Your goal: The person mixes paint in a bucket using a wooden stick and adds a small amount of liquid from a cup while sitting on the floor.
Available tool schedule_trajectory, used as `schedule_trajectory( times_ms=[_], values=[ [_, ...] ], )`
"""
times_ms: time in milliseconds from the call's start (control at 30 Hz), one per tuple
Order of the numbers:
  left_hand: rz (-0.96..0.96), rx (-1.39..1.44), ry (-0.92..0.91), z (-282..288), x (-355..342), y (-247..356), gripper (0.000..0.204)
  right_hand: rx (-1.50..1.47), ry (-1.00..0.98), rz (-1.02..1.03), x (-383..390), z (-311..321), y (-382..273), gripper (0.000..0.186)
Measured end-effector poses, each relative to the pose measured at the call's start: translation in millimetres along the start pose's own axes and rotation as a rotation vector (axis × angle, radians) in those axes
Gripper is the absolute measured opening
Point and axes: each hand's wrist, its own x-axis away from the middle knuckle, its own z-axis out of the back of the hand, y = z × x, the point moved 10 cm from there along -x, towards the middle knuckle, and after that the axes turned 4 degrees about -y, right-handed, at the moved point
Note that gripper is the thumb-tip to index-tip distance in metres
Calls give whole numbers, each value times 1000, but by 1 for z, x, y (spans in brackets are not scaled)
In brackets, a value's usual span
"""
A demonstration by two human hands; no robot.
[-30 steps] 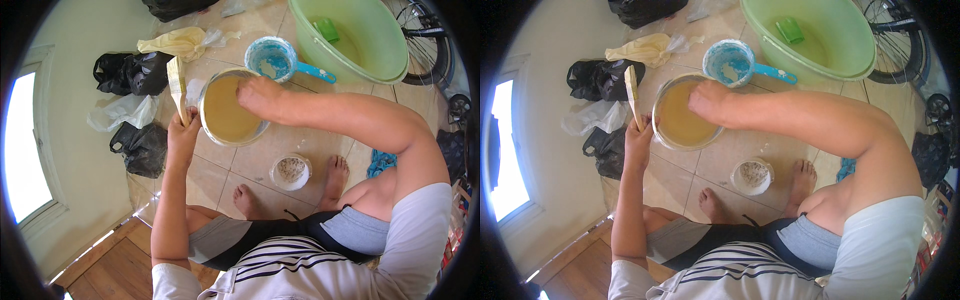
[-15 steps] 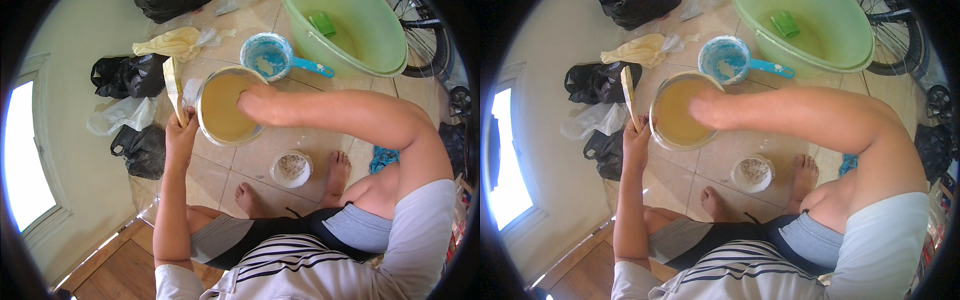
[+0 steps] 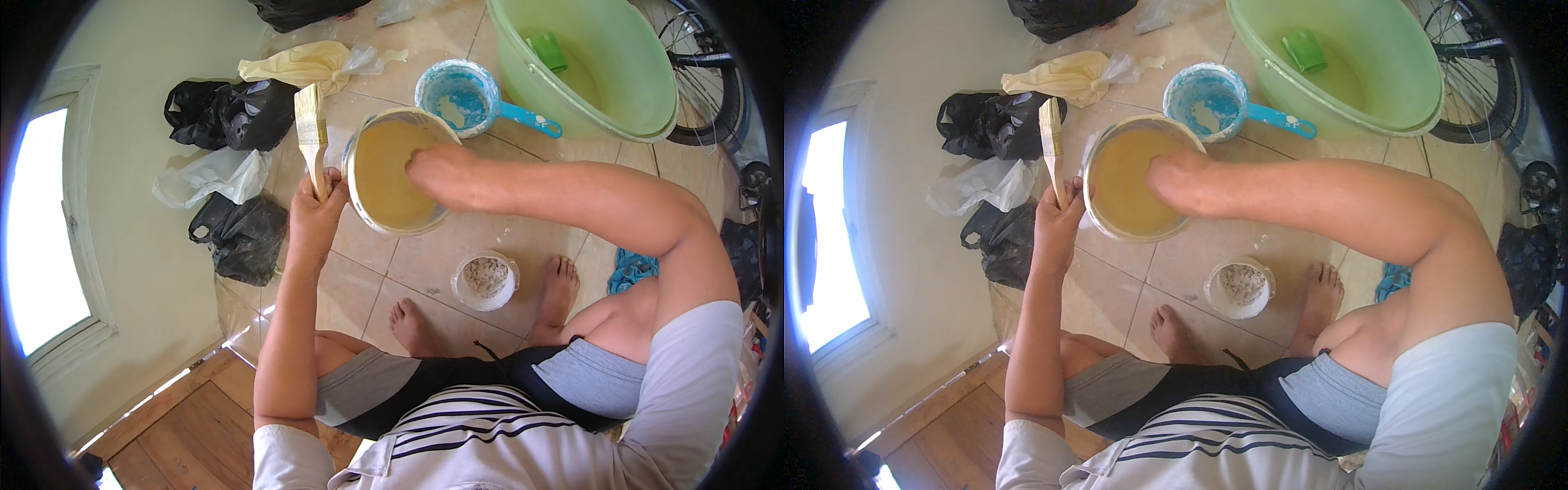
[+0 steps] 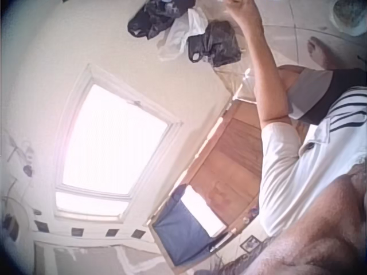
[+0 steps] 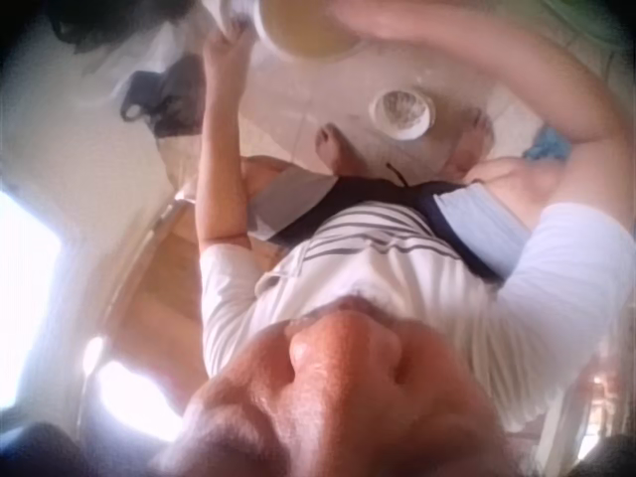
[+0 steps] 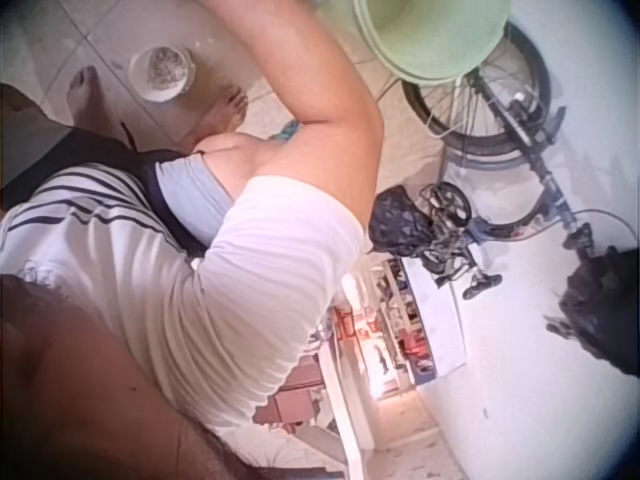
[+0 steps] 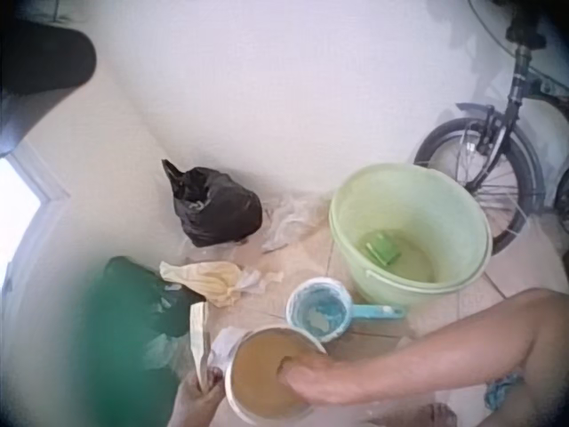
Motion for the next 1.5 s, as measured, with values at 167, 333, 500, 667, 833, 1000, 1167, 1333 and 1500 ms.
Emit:
schedule_trajectory(
  times_ms=[167, 333, 500, 667, 833, 1000, 1167, 1333, 1500],
  values=[
    [28, -32, 18, 3, 3, -1, 26, 151, -82, -91, -5, 21, 14, 14],
    [-48, -79, 53, -1, 2, 9, 22, -76, -30, -36, 8, -11, 12, 13],
    [-19, -94, 60, 3, 4, 9, 24, 78, 99, -71, -7, 24, 11, 11],
    [-19, -105, 56, -3, 5, 15, 26, 130, -115, -40, 13, 6, 9, 19],
    [-27, -44, 11, -4, 4, 10, 29, 83, -10, -78, 1, 11, 1, 17],
    [-26, -107, 14, -4, 7, 17, 29, 206, -165, -110, -2, 14, 24, 15],
    [-61, -86, 8, -7, 9, 26, 27, 101, -95, 17, 5, -5, 0, 15],
    [-41, -144, 24, -8, 8, 22, 28, 159, -26, -121, -1, 23, 19, 17],
    [-49, -138, 41, -7, 10, 20, 28, 105, -203, 64, 14, -8, -1, 17]
  ],
)
